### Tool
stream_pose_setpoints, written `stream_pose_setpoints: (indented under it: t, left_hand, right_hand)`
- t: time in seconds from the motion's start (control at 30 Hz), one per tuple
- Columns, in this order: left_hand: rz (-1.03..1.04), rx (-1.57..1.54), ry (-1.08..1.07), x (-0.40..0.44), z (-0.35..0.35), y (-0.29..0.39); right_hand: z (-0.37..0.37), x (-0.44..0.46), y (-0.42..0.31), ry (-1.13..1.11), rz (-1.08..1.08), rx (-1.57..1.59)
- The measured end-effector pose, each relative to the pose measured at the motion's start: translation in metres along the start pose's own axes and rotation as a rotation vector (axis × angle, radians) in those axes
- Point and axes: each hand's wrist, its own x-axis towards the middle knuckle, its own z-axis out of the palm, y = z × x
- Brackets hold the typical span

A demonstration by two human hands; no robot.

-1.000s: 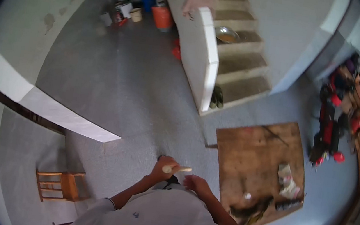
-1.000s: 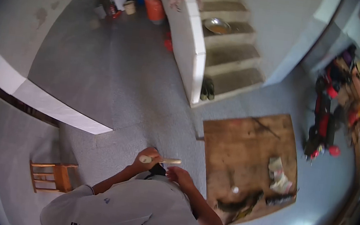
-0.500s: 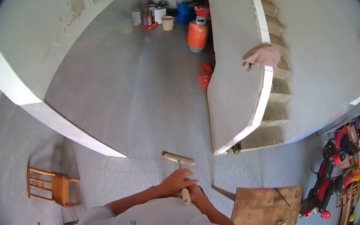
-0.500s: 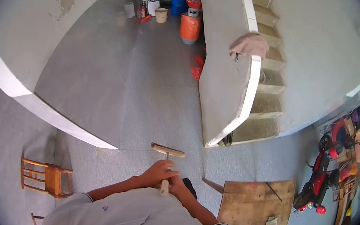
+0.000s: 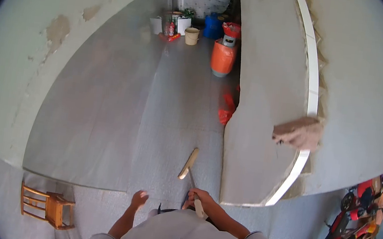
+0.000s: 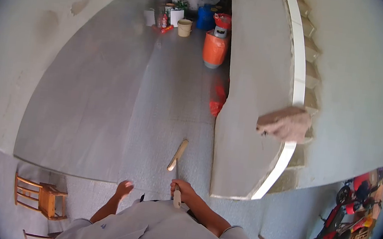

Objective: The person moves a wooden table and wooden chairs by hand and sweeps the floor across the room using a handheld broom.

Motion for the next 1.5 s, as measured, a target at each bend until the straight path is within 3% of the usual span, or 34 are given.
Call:
stream_pose_setpoints:
  t: [0.07,0.13,0.2,0.27,0.4,0.47,0.53,0.63,0.7,0.73,0.77,0.8,0.87,1.0,1.07,1.13,1.2,1.3,1.43,1.5]
  left_hand:
    - [0.073,0.602,-0.142,0.009,-0.002,-0.055]
    - [-0.163,0.116,-0.127,-0.009,0.014,-0.106]
    - [-0.625,-0.054,-0.215,-0.020,-0.003,-0.007]
    - [-0.593,-0.055,-0.206,-0.020,0.007,0.005]
    - [-0.517,-0.121,-0.231,0.032,0.029,0.032]
    - [-0.455,-0.151,-0.254,0.074,0.039,0.038]
    - [-0.372,-0.186,-0.260,0.124,0.045,0.037]
    - [-0.281,-0.258,-0.251,0.218,0.050,0.038]
    - [-0.728,-0.609,-0.252,0.294,0.042,0.044]
    - [-0.591,-0.354,-0.281,0.330,0.017,0.105]
    - [-0.434,0.017,-0.313,0.372,0.016,0.101]
    - [-0.395,-0.102,-0.207,0.410,0.020,0.086]
    - [-0.440,-0.436,-0.066,0.470,-0.006,0.176]
    - [-0.277,-0.404,-0.111,0.592,-0.001,0.220]
    - [-0.210,-0.381,-0.104,0.624,0.010,0.232]
    - [-0.206,-0.466,-0.073,0.666,0.022,0.237]
    - [-0.282,-0.467,-0.096,0.684,0.025,0.249]
    - [-0.446,-0.283,-0.218,0.699,0.031,0.227]
    - [-0.485,-0.269,-0.127,0.700,0.036,0.209]
    - [-0.659,-0.415,-0.066,0.721,0.026,0.227]
  right_hand:
    - [-0.002,0.026,-0.042,-0.105,-0.049,-0.065]
    - [0.001,0.043,-0.079,-0.142,0.012,-0.013]
    - [0.015,0.056,-0.118,-0.190,0.059,0.032]
    - [0.033,0.058,-0.147,-0.045,0.032,-0.031]
    - [0.037,0.135,-0.187,-0.105,-0.067,0.231]
    - [0.039,0.162,-0.226,-0.141,-0.016,0.262]
    - [0.040,0.183,-0.271,-0.226,0.239,0.607]
    - [0.051,0.195,-0.340,-0.224,0.196,0.621]
    - [0.054,0.192,-0.376,-0.208,0.174,0.559]
    - [0.054,0.192,-0.393,-0.198,0.186,0.556]
    - [0.054,0.191,-0.408,-0.206,0.136,0.545]
    - [0.056,0.193,-0.421,-0.216,0.082,0.538]
    - [0.064,0.198,-0.445,-0.184,0.079,0.559]
    - [0.079,0.223,-0.525,-0.169,0.159,0.681]
    - [0.082,0.243,-0.564,-0.314,0.146,0.587]
    - [0.095,0.257,-0.603,-0.227,0.073,0.508]
    - [0.100,0.271,-0.644,-0.146,0.191,0.502]
    - [0.103,0.297,-0.705,-0.146,0.196,0.460]
    - [0.115,0.340,-0.779,-0.213,0.339,0.232]
    - [0.160,0.361,-0.833,-0.059,0.098,-0.020]
